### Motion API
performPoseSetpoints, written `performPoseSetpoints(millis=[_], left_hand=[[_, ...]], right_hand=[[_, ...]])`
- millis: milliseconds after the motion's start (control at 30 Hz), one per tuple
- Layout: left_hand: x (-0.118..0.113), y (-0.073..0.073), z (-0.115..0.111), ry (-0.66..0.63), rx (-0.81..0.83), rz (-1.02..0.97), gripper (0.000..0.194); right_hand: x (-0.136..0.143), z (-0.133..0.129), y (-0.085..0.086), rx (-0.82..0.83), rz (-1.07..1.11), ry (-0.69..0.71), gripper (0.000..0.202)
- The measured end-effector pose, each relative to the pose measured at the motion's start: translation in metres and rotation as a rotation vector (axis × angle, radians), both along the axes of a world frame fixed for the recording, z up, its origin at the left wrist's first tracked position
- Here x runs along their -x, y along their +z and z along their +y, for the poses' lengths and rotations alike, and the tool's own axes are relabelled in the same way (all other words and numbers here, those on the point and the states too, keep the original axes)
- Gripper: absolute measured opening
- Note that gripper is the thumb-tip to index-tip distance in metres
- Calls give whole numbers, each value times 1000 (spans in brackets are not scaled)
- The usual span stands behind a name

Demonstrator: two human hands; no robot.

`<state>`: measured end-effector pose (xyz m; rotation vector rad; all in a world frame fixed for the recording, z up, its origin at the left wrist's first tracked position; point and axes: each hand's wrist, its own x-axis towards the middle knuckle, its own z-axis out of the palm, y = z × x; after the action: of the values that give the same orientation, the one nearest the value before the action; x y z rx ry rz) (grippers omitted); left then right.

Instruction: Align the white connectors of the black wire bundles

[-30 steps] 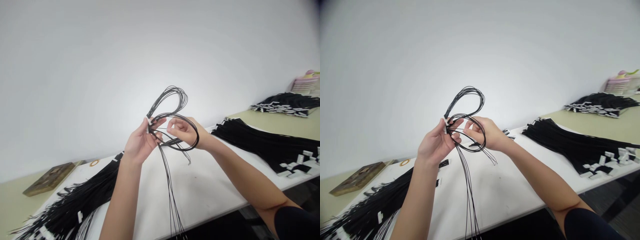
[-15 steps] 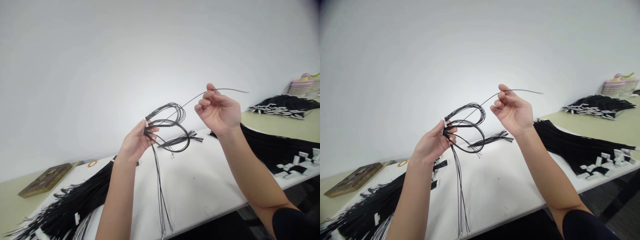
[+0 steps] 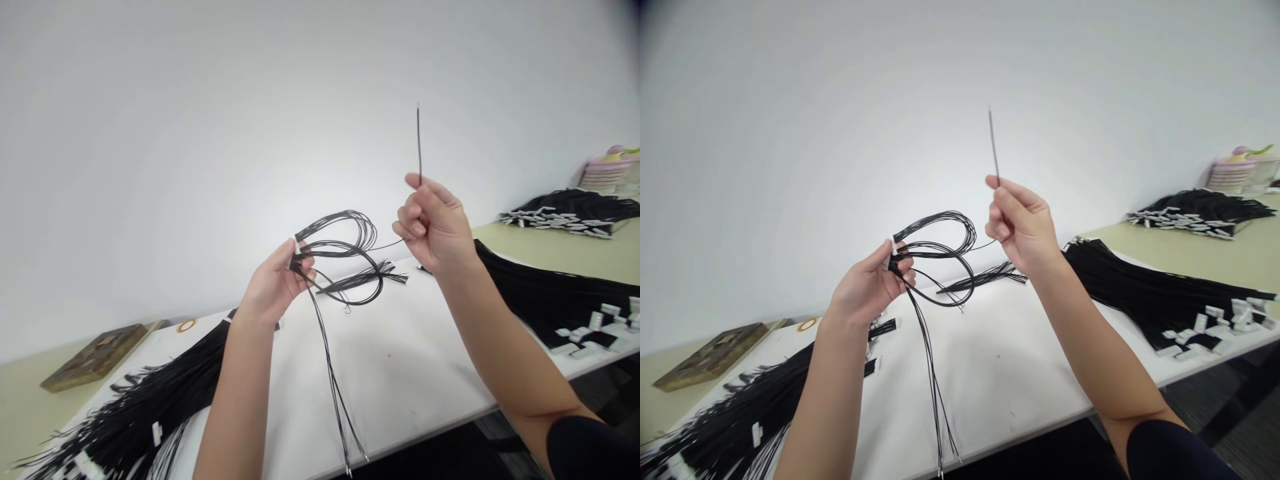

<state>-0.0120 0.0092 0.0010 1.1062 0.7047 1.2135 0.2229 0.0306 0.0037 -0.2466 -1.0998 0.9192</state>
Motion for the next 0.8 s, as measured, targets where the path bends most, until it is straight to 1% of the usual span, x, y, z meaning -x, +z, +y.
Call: performPoseSetpoints(millis=[100,200,300,367,433,800], left_hand=[[0,0,0,1,-6,15,18],[-1,1,-1,-22,-24,35,17],[-1,1,-2,-28,-44,47,16],[-2,1,-3,-23,-54,54,16],[-1,1,-3,-23,-67,65,16],[-2,1,-4,-42,-91,99,17]], right_hand=[[5,-5,-5,-68,-235,-69,11],[11,-10,-9,-163,-494,-158,7],[17,-12,-12,-224,-642,-265,6],[19,-12,-14,-258,-681,-339,8],[20,-12,-14,-280,-701,-367,8],[20,-11,-13,-298,-737,-371,9]])
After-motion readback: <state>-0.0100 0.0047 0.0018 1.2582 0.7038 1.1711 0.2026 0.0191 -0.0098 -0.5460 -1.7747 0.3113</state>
